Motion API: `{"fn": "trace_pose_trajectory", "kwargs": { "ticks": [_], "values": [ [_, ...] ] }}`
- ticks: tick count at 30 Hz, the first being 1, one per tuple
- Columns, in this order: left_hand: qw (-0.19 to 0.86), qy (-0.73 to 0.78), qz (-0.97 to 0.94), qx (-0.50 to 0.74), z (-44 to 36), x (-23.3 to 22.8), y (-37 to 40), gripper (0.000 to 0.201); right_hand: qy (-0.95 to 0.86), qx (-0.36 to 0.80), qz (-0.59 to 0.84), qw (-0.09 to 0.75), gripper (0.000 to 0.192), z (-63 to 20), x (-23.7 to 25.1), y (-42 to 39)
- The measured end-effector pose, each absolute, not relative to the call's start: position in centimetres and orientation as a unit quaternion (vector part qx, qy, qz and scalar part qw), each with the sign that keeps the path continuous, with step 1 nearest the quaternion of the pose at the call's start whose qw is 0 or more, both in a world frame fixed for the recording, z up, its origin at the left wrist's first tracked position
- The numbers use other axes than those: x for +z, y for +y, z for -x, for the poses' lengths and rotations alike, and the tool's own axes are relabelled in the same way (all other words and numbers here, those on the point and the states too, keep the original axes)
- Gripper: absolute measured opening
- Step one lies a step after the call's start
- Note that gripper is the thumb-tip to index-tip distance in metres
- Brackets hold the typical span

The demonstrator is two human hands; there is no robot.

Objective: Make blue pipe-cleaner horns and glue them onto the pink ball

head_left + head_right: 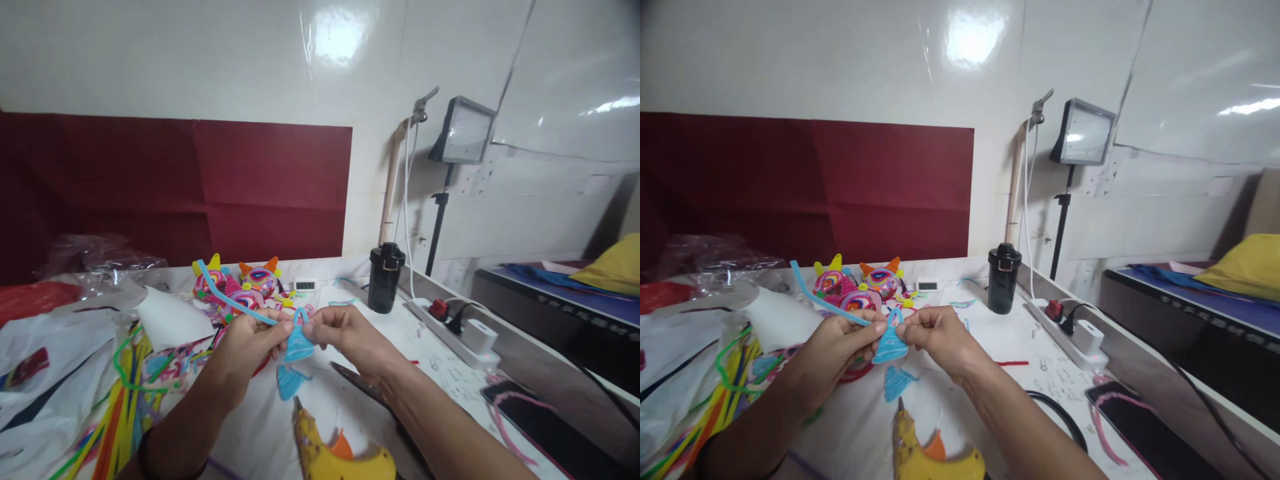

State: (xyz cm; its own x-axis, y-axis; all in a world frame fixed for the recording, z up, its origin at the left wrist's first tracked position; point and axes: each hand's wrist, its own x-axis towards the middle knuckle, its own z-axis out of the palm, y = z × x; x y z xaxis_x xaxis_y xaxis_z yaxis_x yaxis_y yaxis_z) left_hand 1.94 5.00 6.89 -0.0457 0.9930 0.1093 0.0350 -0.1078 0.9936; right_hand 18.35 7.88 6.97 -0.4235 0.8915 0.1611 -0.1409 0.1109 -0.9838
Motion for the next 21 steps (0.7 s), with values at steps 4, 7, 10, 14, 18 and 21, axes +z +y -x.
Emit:
{"fn": "trace_pose_trajectory", "kwargs": {
  "ticks": [4,7,10,14,18,21],
  "values": [
    [0.457,0.487,-0.524,0.528,-1.97,7.03,4.92,0.017,-0.599,0.587,0.318,0.443,0.025,-18.32,7.05,7.84],
    [0.476,0.477,-0.523,0.522,-1.98,7.31,4.74,0.018,-0.594,0.586,0.318,0.45,0.021,-18.24,7.03,7.82],
    [0.493,0.465,-0.52,0.519,-1.9,7.43,4.58,0.018,-0.589,0.591,0.312,0.455,0.021,-18.14,6.95,7.77],
    [0.491,0.469,-0.506,0.532,-1.83,7.23,4.57,0.017,-0.585,0.599,0.299,0.459,0.025,-17.97,6.81,7.56],
    [0.489,0.47,-0.503,0.536,-2.09,7.14,4.56,0.017,-0.584,0.621,0.263,0.451,0.025,-17.76,6.65,7.35],
    [0.474,0.482,-0.495,0.546,-2.4,7.26,4.47,0.016,-0.581,0.635,0.244,0.447,0.024,-17.6,6.52,7.3]
  ]
}}
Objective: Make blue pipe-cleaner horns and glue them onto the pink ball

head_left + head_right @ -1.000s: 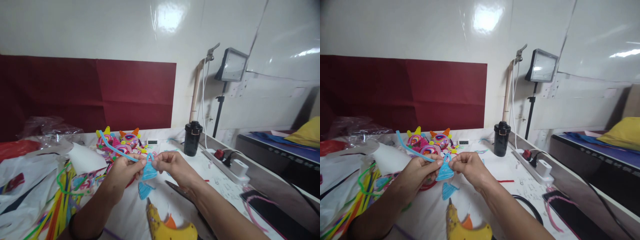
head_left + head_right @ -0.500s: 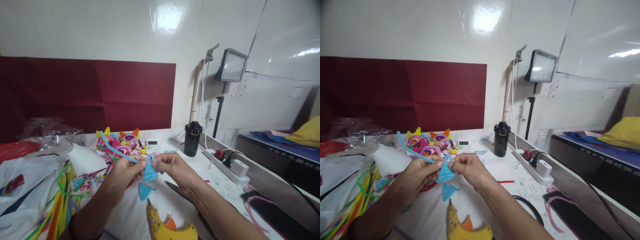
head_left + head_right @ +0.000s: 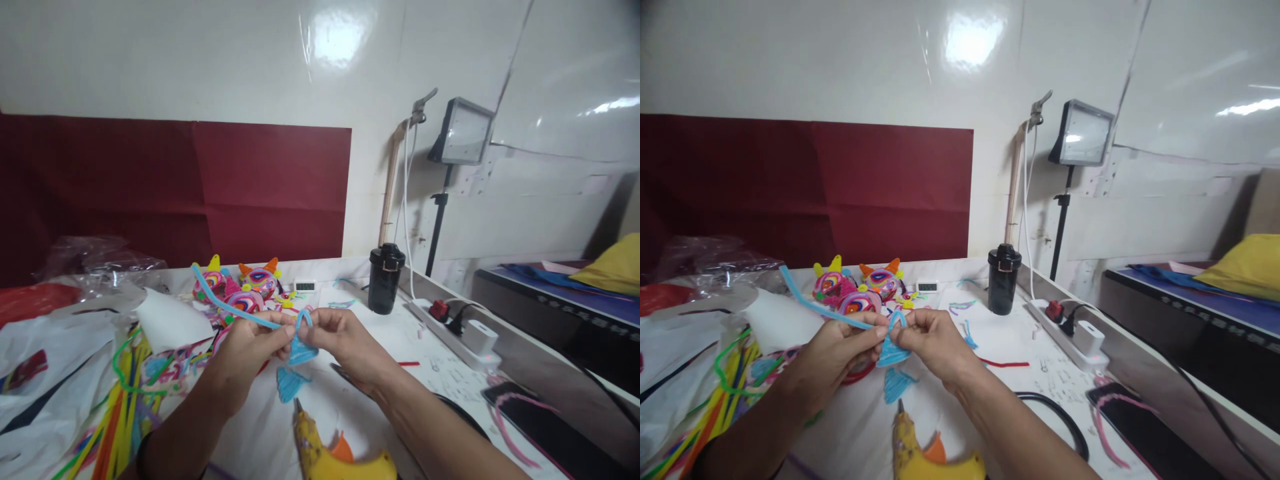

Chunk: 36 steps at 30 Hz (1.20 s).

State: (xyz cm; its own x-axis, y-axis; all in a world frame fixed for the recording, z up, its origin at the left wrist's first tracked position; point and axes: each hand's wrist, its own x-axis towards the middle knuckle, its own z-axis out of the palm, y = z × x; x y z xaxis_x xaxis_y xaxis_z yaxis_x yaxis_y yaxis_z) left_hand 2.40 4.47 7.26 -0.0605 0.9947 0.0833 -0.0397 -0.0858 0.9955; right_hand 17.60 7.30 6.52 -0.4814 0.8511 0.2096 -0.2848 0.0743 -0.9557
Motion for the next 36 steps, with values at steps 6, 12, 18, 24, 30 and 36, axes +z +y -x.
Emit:
{"fn": "trace_pose_trajectory", "kwargs": {
  "ticks": [6,12,18,24,30,36],
  "values": [
    [0.478,0.478,-0.497,0.543,-2.46,7.27,4.36,0.016,-0.566,0.636,0.251,0.461,0.023,-17.29,6.46,7.25],
    [0.495,0.455,-0.502,0.544,-2.25,7.08,4.3,0.018,-0.568,0.635,0.245,0.462,0.02,-17.18,6.58,7.14],
    [0.532,0.425,-0.495,0.54,-2.13,7.52,4.24,0.021,-0.57,0.64,0.224,0.464,0.019,-17.18,6.9,6.83],
    [0.559,0.402,-0.487,0.538,-1.94,7.37,4.29,0.027,-0.573,0.639,0.217,0.465,0.019,-17.19,6.79,6.88],
    [0.563,0.401,-0.472,0.547,-2.08,7.36,4.15,0.038,-0.572,0.644,0.201,0.466,0.021,-17.27,6.57,7.03],
    [0.595,0.373,-0.473,0.532,-2.1,6.91,4.37,0.043,-0.591,0.64,0.191,0.452,0.023,-17.59,6.33,7.03]
  ]
}}
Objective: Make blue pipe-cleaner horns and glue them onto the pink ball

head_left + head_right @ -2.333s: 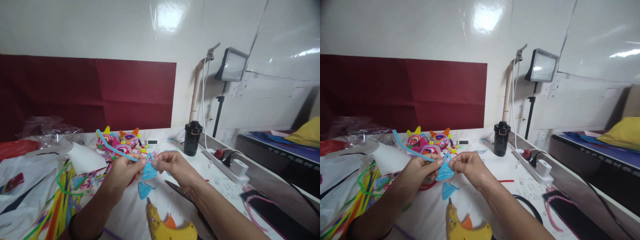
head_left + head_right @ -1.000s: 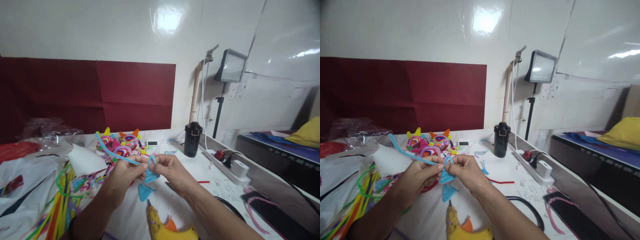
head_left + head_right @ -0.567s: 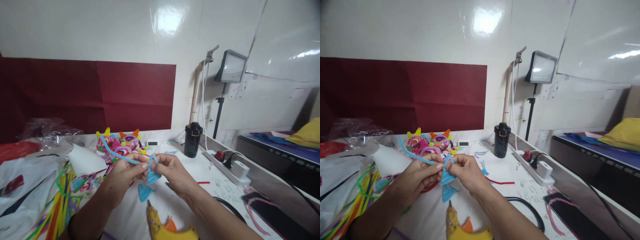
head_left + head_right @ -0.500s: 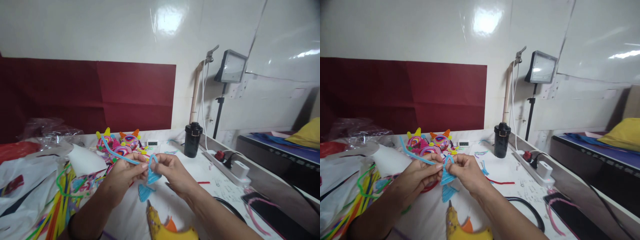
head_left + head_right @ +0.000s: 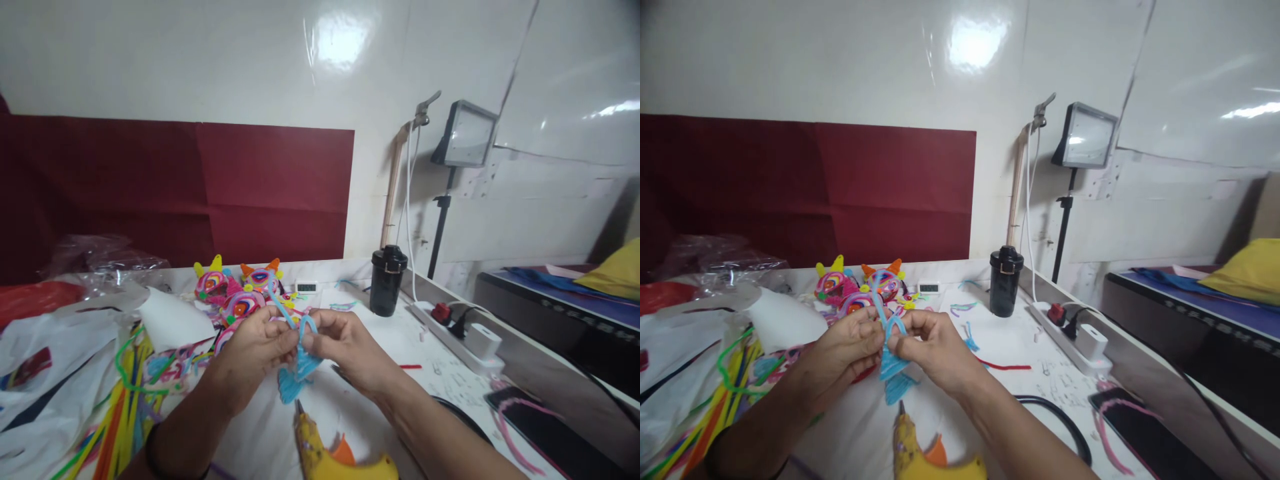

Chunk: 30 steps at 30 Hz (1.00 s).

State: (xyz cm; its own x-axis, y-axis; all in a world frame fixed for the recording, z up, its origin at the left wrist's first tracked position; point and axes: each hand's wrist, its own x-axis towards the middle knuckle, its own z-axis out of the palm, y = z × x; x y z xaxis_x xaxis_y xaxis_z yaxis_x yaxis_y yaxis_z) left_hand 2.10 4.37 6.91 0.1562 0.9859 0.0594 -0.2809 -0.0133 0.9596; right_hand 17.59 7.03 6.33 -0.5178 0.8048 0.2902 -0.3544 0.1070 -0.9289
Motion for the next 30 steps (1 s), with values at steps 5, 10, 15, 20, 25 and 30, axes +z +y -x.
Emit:
{"fn": "trace_pose_trajectory", "kwargs": {
  "ticks": [5,10,15,20,25,30],
  "values": [
    [0.589,0.375,-0.469,0.541,-2.1,6.1,5.1,0.053,-0.615,0.618,0.199,0.447,0.023,-17.8,6.4,7.0],
    [0.529,0.399,-0.486,0.57,-2.5,6.3,4.9,0.036,-0.617,0.611,0.194,0.456,0.025,-17.9,6.6,6.9],
    [0.392,0.47,-0.529,0.588,-3.2,6.9,4.1,0.013,-0.635,0.56,0.235,0.476,0.027,-18.2,6.8,7.2],
    [0.171,0.514,-0.646,0.538,-3.3,7.5,3.2,0.013,-0.652,0.539,0.245,0.473,0.03,-18.4,6.9,7.3],
    [0.02,0.499,-0.694,0.519,-3.3,7.5,3.0,0.012,-0.69,0.506,0.243,0.457,0.025,-18.7,7.0,7.4],
    [-0.062,0.473,-0.729,0.491,-3.1,7.0,3.3,0.018,-0.723,0.463,0.245,0.449,0.019,-18.8,6.8,7.5]
  ]
}}
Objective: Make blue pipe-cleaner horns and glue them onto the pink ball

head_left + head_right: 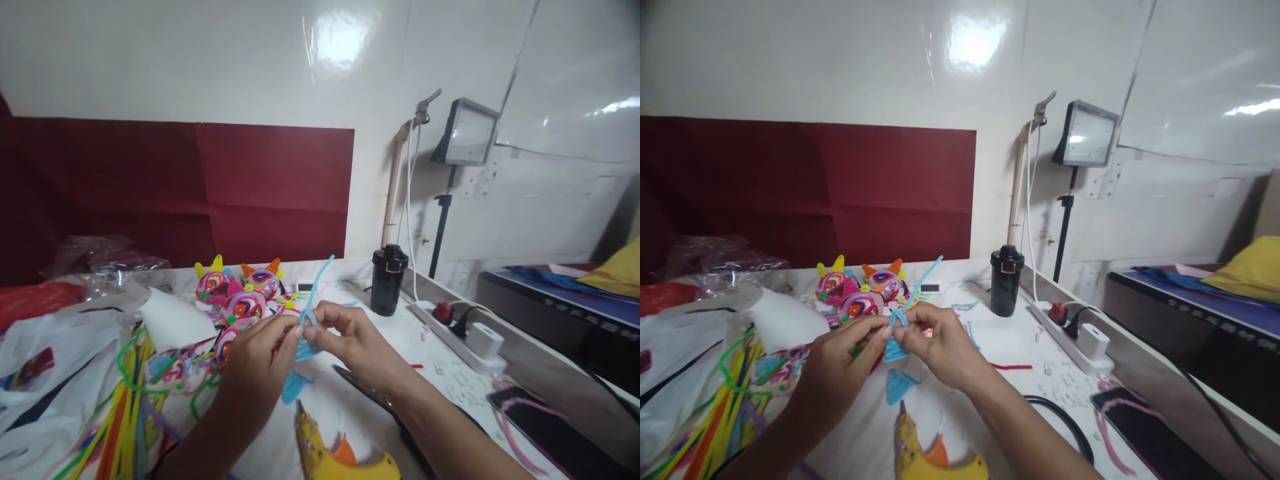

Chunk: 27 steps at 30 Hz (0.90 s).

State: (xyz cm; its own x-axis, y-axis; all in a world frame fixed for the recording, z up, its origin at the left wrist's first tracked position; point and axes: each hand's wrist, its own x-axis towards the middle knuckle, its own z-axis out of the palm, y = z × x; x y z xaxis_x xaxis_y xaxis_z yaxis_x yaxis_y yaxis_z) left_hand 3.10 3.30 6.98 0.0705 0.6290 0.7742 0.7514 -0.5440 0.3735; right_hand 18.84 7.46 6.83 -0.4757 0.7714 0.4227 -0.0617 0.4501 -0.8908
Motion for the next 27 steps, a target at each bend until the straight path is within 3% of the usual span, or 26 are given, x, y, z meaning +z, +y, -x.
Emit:
{"fn": "trace_pose_trajectory", "kwargs": {
  "ticks": [12,27],
  "values": [
    [0.075,-0.483,0.752,-0.442,-3.21,7.24,2.87,0.024,-0.763,0.408,0.257,0.431,0.024,-18.83,6.88,7.45],
    [-0.053,-0.513,0.734,-0.442,-3.18,7.25,2.91,0.024,-0.778,0.397,0.263,0.409,0.018,-19.15,6.91,7.6]
  ]
}}
